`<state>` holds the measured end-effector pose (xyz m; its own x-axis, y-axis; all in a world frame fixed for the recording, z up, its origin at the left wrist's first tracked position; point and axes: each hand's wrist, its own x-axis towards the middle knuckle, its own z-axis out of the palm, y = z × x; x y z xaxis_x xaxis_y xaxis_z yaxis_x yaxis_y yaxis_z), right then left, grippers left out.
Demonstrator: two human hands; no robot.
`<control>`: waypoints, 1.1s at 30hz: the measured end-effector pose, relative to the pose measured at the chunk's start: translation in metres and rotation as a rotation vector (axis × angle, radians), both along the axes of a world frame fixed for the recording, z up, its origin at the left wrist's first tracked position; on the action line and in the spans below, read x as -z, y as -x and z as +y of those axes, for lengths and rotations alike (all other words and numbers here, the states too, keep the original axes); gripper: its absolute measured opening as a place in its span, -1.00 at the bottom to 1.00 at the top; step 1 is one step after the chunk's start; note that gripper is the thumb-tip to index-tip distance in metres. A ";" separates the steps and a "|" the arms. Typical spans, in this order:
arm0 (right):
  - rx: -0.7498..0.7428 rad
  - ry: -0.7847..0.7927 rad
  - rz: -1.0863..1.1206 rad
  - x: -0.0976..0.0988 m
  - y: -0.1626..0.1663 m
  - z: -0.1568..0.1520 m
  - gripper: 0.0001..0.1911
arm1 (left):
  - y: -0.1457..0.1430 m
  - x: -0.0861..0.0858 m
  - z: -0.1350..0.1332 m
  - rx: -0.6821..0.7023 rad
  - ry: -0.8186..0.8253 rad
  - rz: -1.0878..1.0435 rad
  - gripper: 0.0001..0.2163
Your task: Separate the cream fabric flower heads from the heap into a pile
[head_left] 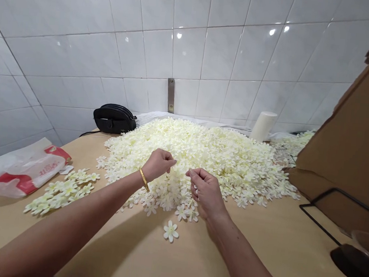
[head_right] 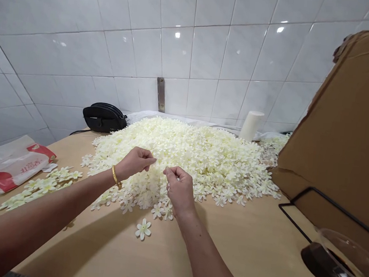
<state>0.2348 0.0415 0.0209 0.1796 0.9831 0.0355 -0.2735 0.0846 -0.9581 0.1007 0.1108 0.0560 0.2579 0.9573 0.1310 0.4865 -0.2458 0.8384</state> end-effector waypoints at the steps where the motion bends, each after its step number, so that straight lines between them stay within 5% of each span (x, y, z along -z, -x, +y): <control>1: 0.001 0.000 0.002 0.001 0.000 0.000 -0.72 | 0.000 0.000 0.003 -0.007 -0.018 0.027 -0.79; 9: 0.028 0.037 0.069 0.002 0.000 0.001 -0.72 | 0.008 0.004 0.002 -0.193 -0.282 0.176 -0.92; 13: 0.065 0.061 0.167 0.002 0.001 0.003 -0.70 | 0.003 0.006 -0.036 -0.021 -0.387 0.161 -0.84; 16: 0.074 0.071 0.201 0.004 0.003 0.003 -0.65 | -0.007 0.015 -0.066 0.164 -0.264 0.041 -0.77; 20: 0.101 0.068 0.205 0.006 0.007 0.001 -0.57 | -0.019 0.031 -0.083 0.237 -0.041 -0.174 -0.82; 28: -0.049 -0.005 0.336 0.002 0.021 -0.008 -0.56 | -0.011 0.041 -0.074 0.102 0.111 -0.439 -0.85; 33: -0.154 -0.013 0.295 0.002 0.020 -0.009 -0.79 | 0.002 0.037 -0.062 0.037 0.249 -0.530 -0.85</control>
